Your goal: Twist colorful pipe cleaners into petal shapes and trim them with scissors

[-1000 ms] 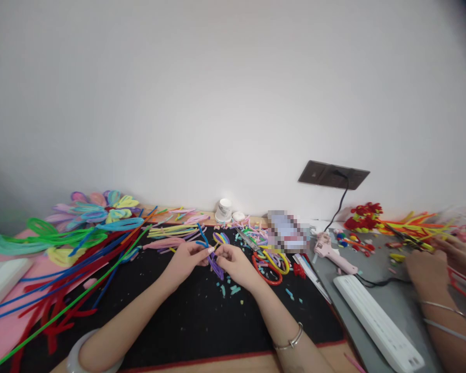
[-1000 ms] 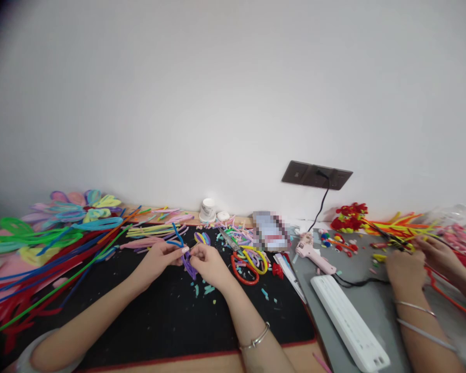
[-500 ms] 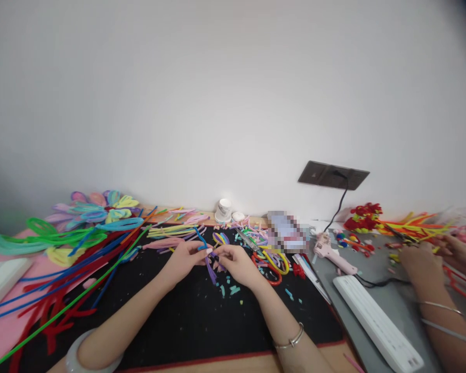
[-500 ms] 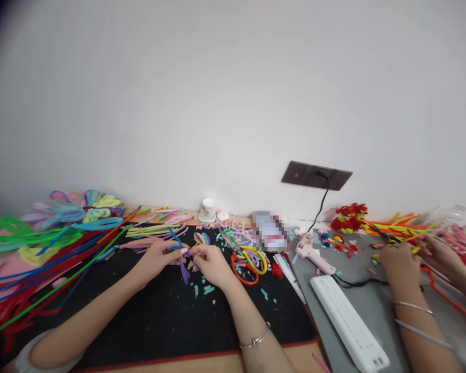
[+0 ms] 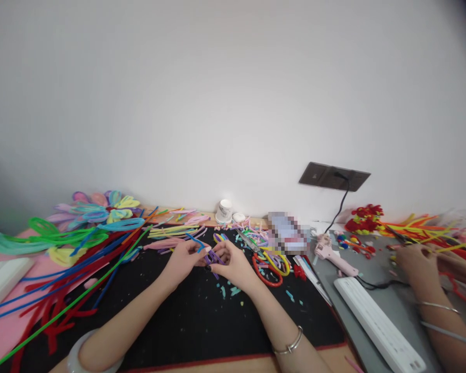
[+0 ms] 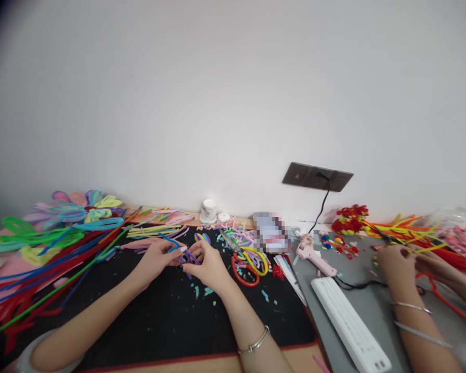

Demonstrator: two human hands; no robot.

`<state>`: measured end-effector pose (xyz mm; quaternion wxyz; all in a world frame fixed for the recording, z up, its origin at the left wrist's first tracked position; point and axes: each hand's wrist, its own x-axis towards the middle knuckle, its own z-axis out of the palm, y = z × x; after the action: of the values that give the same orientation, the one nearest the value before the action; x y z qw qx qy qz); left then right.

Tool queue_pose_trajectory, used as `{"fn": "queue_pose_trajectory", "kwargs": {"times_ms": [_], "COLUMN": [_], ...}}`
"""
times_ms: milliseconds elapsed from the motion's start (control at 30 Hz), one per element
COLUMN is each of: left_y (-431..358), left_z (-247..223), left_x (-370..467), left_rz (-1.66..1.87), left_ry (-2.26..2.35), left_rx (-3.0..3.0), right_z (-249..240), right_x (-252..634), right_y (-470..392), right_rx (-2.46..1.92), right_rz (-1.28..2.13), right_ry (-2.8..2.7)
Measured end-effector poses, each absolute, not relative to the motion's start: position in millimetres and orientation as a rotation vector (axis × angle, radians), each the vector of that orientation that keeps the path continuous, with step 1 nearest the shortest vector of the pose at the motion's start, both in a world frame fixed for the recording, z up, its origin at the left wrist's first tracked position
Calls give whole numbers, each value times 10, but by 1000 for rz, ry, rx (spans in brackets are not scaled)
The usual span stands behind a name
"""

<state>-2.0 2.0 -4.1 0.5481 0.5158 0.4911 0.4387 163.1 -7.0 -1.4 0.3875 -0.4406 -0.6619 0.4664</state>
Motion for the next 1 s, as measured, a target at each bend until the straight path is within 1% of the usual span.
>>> {"fn": "queue_pose_trajectory", "kwargs": {"times_ms": [67,233,367,533,800,1000], "left_y": [8,22,42,26,-3,-7], "left_z": [-22,-35,-49,-18,4,34], "left_x": [-12,-13,-24,-46,-56,-47], "left_rz": [1032,995,971,905,915,898], "left_ry": [1156,1147,1145,1095,1078,1122], "left_rx": [1190,1251,1310,1354,1296,1315], "right_z": [-36,-20,25,48,19,28], "right_x": [1620,1639,1674,1699,1713,1754], "right_y": [-67,-49,-54,-48,-33,-7], "right_rx": [-1112,-1089,-1095,-1098,-1128,-1163], "right_rz": [1218,1473,1534,1531,1524,1315], "right_ry": [-1669,-1565,-1568,-1550,-1534,-1587]}}
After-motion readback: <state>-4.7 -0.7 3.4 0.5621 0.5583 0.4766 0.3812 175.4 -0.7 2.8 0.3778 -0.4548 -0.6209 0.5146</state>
